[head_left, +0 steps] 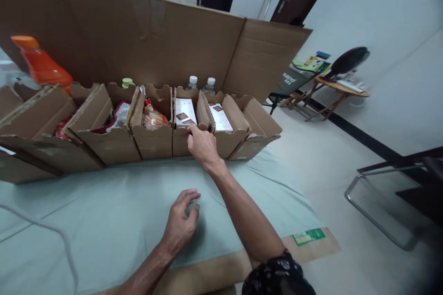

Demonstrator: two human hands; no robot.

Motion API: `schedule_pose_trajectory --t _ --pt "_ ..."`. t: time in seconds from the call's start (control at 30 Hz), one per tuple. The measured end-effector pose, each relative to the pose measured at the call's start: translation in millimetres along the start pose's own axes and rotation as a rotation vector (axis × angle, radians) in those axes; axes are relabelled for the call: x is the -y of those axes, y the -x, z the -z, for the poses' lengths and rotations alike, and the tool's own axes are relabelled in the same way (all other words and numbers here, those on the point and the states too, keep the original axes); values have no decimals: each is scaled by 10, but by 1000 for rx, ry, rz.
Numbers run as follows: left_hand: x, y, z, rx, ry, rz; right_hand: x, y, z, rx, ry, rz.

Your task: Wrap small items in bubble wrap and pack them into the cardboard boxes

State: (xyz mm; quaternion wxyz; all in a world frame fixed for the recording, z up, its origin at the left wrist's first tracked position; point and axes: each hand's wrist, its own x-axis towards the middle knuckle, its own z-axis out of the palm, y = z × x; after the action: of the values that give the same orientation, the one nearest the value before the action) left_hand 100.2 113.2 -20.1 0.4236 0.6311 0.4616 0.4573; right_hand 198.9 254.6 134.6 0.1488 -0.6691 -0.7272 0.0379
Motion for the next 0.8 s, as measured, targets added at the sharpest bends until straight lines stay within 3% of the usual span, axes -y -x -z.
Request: schedule_pose_trajectory --t 0.07,0.13,0.2,0.3,0.37,0.43,0.5,0.63,0.73,0.8 --pt "-78 82 126 -93 -33 -19 41 112 2 -11 21 -3" --pt "-148 212 295 -201 -78 -37 15 449 13 -42 -10 29" --pt "-203 352 485 -305 -114 -39 -100 961 54 -83 -73 89" --pt "-269 491 739 -411 -151 -31 -481 1865 179 -169 -201 228" --pt "-309 514 838 -420 -161 -20 -823 2431 275 -247 -269 285" --pt "-347 509 857 -372 -138 9 -1131 2903 334 -400 -275 165" --pt "-374 522 795 -274 -81 42 -1313 3251 323 -442 -318 -8" --pt "-355 687 563 -82 25 77 -1267 3510 61 -319 -352 -176" --pt "-271 806 508 -141 35 114 -1076 3296 -199 -313 -386 -235" --pt "-215 774 600 -227 12 118 -944 2981 -320 -338 -449 -242"
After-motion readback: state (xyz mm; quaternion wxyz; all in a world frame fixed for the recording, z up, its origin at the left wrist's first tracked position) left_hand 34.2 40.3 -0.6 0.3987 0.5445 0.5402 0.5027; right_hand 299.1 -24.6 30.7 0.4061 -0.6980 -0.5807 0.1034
